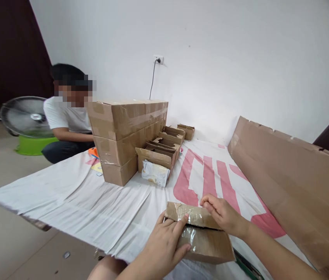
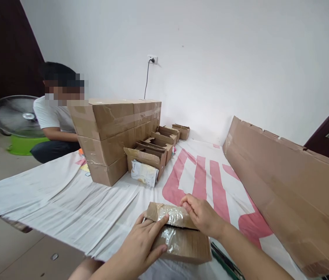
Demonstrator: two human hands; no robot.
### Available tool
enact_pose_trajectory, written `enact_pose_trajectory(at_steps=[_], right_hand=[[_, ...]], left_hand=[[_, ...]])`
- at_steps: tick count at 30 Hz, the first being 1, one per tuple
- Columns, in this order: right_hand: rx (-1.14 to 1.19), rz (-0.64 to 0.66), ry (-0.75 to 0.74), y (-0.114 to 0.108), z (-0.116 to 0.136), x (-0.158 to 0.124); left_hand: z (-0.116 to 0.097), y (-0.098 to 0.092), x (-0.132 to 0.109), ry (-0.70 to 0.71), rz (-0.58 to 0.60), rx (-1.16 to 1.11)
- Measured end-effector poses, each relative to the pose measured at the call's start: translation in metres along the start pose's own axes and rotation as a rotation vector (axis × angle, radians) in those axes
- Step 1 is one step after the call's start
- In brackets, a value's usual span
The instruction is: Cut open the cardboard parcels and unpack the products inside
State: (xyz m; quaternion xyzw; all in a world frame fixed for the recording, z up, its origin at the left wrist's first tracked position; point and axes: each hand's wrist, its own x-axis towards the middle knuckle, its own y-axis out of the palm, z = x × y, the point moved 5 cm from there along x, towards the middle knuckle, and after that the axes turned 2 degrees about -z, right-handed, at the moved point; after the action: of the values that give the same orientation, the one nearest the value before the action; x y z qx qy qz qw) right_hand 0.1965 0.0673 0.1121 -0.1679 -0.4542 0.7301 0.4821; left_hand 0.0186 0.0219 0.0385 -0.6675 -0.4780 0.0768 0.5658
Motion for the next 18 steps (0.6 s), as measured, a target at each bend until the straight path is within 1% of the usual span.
enact_pose_trajectory(at_steps=[2, 6, 8, 10, 12, 15, 18], right_hand=[[-0.041, -0.074, 0.009, -0.003, -0.010, -0.004], [-0.330, -0.266, -0.045, -0.015, -0.030, -0.022], [-0.409, -0.313, -0.098, -0.019, -0.034, -0.034], [-0.368, -0.302, -0.158, -0.019, -0.032, -0.045], [-0.273, -0.275, -0.184, -0.017, -0.025, -0.056], [-0.170, -0.221, -0.162, -0.008, -0.010, -0.064], [-0.151, -0.145, -0.145, 0.006, 0.002, -0.064]], left_hand=[[0.000, 0.000, -0.001, 0.009, -0.007, -0.006], [0.000, 0.000, -0.002, 0.013, -0.022, -0.015], [0.001, 0.000, -0.002, 0.012, -0.018, -0.020], [0.001, 0.000, -0.001, 0.012, -0.005, -0.024], [0.001, 0.001, 0.000, 0.005, 0.016, -0.024], [0.003, 0.001, 0.003, -0.022, 0.046, -0.018], [0.002, 0.000, 0.005, -0.033, 0.054, -0.023]])
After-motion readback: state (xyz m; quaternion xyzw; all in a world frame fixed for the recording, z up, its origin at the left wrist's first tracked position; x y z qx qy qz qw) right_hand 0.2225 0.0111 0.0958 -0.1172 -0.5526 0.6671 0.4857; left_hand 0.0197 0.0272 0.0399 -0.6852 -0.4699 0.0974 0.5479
